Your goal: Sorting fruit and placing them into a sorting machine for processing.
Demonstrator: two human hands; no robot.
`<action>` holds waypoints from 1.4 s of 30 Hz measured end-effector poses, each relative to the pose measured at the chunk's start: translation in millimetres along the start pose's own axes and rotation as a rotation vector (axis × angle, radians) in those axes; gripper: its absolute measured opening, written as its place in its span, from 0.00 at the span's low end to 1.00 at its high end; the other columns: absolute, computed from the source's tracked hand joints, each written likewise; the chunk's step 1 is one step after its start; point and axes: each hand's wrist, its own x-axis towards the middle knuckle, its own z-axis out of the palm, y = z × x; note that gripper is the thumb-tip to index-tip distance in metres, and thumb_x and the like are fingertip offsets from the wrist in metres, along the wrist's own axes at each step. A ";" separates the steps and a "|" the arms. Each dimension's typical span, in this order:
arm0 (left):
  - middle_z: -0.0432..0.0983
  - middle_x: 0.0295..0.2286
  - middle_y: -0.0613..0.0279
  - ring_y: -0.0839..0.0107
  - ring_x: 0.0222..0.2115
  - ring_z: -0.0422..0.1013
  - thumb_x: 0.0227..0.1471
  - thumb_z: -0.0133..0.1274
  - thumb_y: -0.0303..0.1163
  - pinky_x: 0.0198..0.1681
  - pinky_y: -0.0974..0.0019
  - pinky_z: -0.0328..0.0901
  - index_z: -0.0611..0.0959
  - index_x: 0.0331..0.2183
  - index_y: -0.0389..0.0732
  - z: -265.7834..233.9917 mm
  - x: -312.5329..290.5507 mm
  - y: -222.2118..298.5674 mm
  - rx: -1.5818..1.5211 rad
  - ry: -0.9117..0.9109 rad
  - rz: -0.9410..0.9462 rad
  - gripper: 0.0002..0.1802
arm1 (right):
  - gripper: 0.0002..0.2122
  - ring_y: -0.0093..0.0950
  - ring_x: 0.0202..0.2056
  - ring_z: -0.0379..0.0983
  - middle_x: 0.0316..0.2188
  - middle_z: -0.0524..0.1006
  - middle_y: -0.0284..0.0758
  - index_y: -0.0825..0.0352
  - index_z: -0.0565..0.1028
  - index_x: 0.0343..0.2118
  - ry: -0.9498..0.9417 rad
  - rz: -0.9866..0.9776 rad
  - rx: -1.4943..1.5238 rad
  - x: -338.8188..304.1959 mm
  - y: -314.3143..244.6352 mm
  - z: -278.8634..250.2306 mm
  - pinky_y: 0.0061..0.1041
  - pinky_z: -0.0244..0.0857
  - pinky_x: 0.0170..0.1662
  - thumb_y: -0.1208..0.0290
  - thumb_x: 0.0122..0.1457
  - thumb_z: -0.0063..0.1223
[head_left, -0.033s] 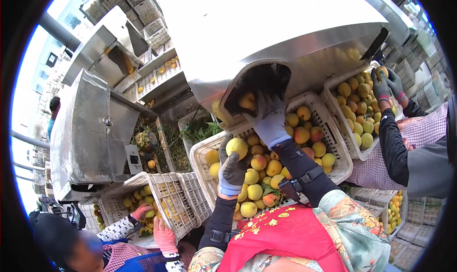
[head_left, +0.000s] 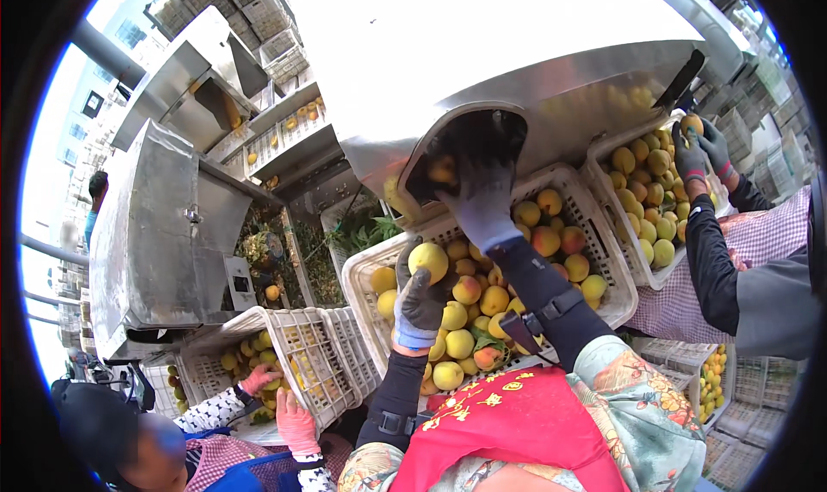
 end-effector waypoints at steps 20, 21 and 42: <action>0.66 0.52 0.49 0.59 0.52 0.64 0.60 0.43 0.45 0.58 0.55 0.58 0.68 0.53 0.36 32.9 13.2 -1.9 -0.457 -0.156 -0.187 0.27 | 0.40 0.43 0.49 0.66 0.48 0.71 0.44 0.65 0.66 0.55 -0.124 -0.141 0.442 -64.5 -8.0 -86.9 0.40 0.53 0.55 0.50 0.39 0.65; 0.66 0.52 0.49 0.59 0.53 0.64 0.59 0.43 0.47 0.58 0.55 0.57 0.67 0.53 0.36 29.3 12.0 -6.7 -0.197 -0.153 -0.051 0.28 | 0.40 0.43 0.47 0.66 0.46 0.72 0.43 0.67 0.67 0.54 -0.065 -0.114 0.405 -68.1 -17.1 -86.3 0.41 0.53 0.55 0.48 0.38 0.65; 0.63 0.52 0.45 0.52 0.46 0.65 0.44 0.52 0.37 0.45 0.49 0.59 0.66 0.57 0.51 -17.8 8.7 -73.7 2.489 -0.682 0.046 0.35 | 0.35 0.43 0.53 0.62 0.51 0.69 0.43 0.66 0.62 0.57 0.092 -0.292 0.033 28.1 52.5 28.7 0.41 0.54 0.56 0.59 0.46 0.61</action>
